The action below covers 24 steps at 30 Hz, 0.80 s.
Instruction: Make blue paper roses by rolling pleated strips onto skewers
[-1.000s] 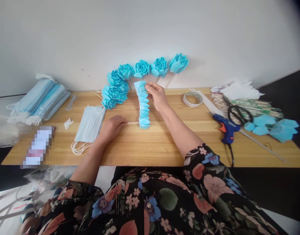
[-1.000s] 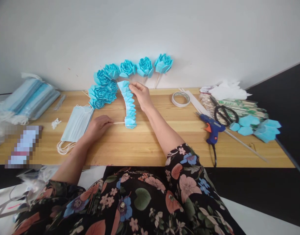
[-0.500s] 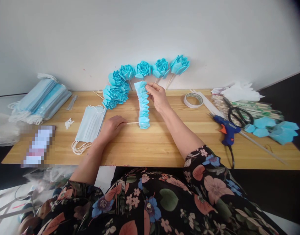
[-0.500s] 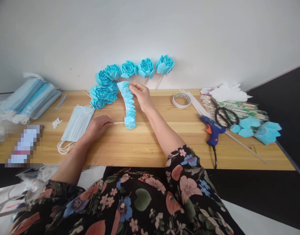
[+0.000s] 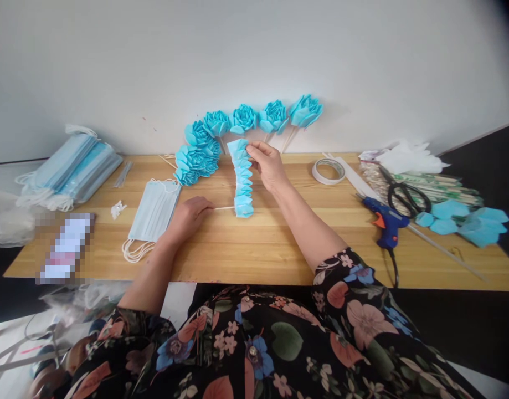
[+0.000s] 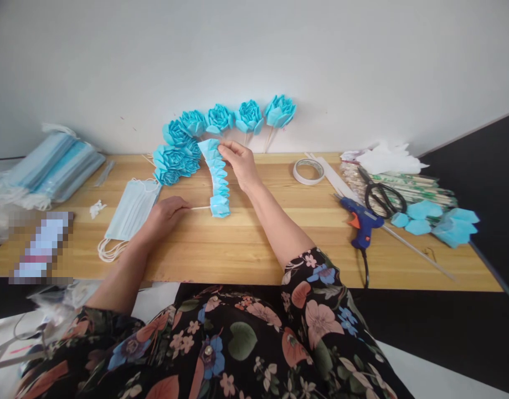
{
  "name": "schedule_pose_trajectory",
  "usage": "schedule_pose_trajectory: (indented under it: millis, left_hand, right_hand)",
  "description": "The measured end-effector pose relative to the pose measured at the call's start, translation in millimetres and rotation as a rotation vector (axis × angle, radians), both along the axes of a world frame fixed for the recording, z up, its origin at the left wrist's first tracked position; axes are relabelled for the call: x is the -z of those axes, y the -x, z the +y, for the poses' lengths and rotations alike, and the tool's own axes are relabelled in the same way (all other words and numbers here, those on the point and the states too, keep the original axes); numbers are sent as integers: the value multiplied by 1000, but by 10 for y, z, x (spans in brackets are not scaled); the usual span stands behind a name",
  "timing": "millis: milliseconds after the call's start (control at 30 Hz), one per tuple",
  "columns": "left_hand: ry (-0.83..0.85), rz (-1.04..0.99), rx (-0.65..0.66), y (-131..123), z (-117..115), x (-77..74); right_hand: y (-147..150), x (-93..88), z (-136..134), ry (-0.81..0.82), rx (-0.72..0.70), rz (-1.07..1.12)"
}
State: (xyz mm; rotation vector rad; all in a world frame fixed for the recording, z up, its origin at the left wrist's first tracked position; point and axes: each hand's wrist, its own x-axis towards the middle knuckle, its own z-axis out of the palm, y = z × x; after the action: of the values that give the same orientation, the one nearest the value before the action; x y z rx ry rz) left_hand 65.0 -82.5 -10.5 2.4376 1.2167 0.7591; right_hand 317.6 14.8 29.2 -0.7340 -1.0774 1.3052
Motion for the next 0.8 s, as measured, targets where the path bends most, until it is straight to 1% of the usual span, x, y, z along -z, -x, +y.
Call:
schedule_pose_trajectory:
  millis: [433,633,800]
  left_hand:
    - [9,3,-39,16,16,31]
    - [71,1,-62,15,-7,15]
    - [68,-32,-64,2,-19,-21]
  right_hand:
    - [31,23,-36,63,-16,20]
    - [38,21,-45,45,-25,28]
    - [46,1,-55,46,-28,35]
